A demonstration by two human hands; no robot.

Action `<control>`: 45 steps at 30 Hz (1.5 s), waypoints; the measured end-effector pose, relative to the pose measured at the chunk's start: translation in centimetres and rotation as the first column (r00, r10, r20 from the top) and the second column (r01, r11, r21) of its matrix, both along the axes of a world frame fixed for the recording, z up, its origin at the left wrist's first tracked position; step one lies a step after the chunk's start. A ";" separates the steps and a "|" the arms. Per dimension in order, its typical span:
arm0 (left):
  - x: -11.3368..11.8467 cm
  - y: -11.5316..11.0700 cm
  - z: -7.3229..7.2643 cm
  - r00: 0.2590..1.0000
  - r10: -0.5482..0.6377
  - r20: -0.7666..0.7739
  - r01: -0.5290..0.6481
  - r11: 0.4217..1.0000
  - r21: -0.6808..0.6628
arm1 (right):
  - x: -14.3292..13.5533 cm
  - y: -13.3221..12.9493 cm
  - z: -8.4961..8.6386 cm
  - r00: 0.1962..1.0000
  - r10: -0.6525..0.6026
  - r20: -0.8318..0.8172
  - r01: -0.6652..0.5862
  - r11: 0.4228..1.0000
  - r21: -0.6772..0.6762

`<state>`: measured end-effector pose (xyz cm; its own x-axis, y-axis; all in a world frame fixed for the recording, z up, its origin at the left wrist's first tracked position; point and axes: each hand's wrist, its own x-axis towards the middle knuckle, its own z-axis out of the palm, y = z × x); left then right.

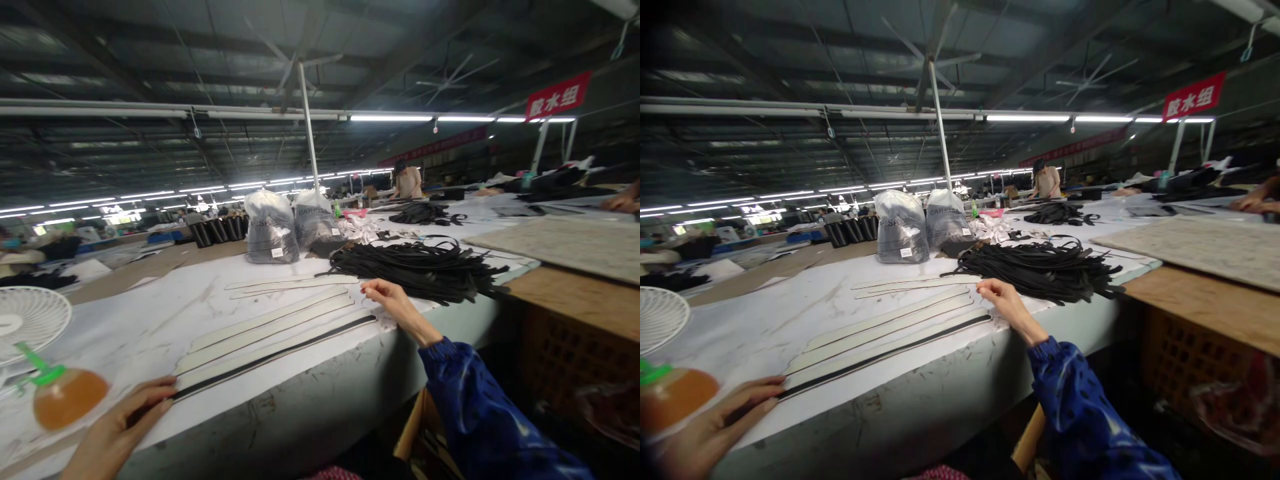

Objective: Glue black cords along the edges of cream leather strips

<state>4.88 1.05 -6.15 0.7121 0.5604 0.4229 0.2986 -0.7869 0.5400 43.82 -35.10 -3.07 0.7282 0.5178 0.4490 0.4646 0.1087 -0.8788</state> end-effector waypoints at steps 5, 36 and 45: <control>0.3 -2.3 1.4 0.997 0.029 -0.069 -0.035 0.995 -0.095 | -5.7 4.2 1.6 0.765 0.402 0.503 -0.157 0.874 -0.460; -0.2 -7.5 -0.1 0.999 0.004 -0.043 0.003 0.985 0.171 | -13.8 7.4 3.2 0.533 0.726 0.435 -0.239 0.622 -0.746; -1.0 -8.6 0.9 0.999 0.003 -0.048 0.004 0.988 0.153 | -13.1 10.2 1.9 0.561 0.648 0.515 -0.351 0.750 -0.562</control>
<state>3.92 -7.57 -5.21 0.7336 0.4914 0.4694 0.3209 -0.8594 0.3981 30.74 -24.89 -1.17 -0.1094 0.9206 0.3749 0.8815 0.2641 -0.3914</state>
